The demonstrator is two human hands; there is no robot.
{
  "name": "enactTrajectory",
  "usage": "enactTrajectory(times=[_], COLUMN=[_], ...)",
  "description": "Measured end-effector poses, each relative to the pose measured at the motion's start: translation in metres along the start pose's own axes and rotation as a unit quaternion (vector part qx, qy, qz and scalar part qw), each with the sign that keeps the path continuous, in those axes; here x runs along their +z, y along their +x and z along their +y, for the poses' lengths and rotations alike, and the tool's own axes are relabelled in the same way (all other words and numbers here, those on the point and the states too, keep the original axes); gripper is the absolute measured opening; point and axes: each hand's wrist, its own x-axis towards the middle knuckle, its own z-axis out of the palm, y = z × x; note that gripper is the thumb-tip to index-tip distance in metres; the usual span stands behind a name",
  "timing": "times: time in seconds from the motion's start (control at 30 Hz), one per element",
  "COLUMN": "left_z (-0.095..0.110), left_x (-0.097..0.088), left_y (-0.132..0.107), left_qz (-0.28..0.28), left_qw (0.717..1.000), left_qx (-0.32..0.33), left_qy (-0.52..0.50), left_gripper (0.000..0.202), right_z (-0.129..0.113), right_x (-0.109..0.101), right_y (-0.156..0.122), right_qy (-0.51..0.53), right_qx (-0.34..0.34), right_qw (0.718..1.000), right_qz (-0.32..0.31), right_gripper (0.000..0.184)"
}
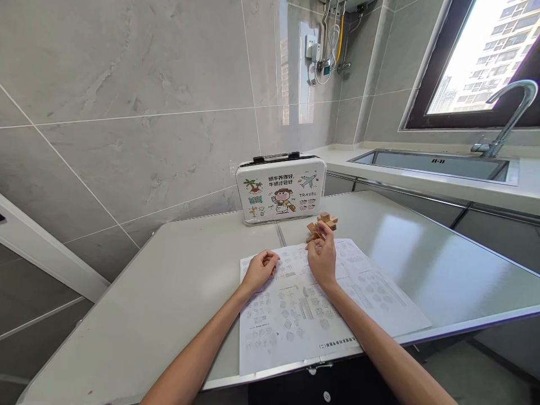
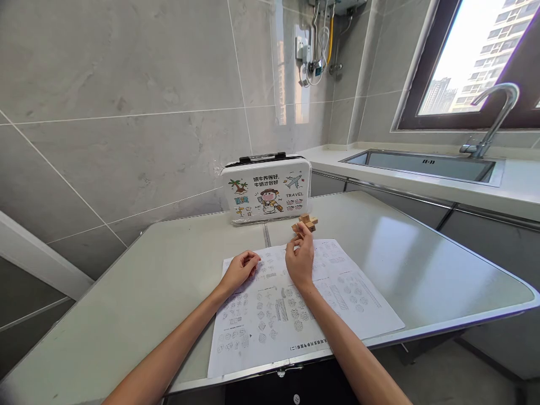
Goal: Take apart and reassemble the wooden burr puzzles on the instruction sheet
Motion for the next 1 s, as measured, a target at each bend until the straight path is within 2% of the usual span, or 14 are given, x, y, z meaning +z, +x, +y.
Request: enactTrajectory(times=[0.13,0.4,0.57,0.73,0.87,1.0], left_z=[0.005,0.009,0.009,0.009,0.011,0.013], left_x=[0.002,0.005,0.005,0.003,-0.001,-0.004], left_y=[-0.001,0.002,0.003,0.002,0.0,-0.002], left_qz=[0.0,0.024,-0.053,-0.06,-0.055,-0.056], left_qw=[1.0,0.994,0.975,0.964,0.963,0.96], left_qx=[-0.002,0.063,0.005,0.004,0.012,0.026], left_qy=[-0.018,-0.087,-0.214,-0.261,-0.263,-0.275], left_gripper=[0.038,0.05,0.061,0.055,0.053,0.055], right_z=[0.0,0.004,0.008,0.002,-0.006,-0.006], right_x=[0.005,0.009,0.009,0.009,0.008,0.007], right_y=[-0.008,-0.018,-0.019,-0.019,-0.017,-0.013], right_qy=[-0.041,-0.076,-0.085,-0.044,0.026,0.097], right_qx=[-0.086,-0.12,-0.134,-0.108,-0.014,0.095], right_qw=[0.995,0.969,0.95,0.945,0.934,0.906], right_qz=[-0.042,-0.202,-0.27,-0.305,-0.356,-0.402], right_gripper=[0.049,0.049,0.044,0.032,0.017,0.031])
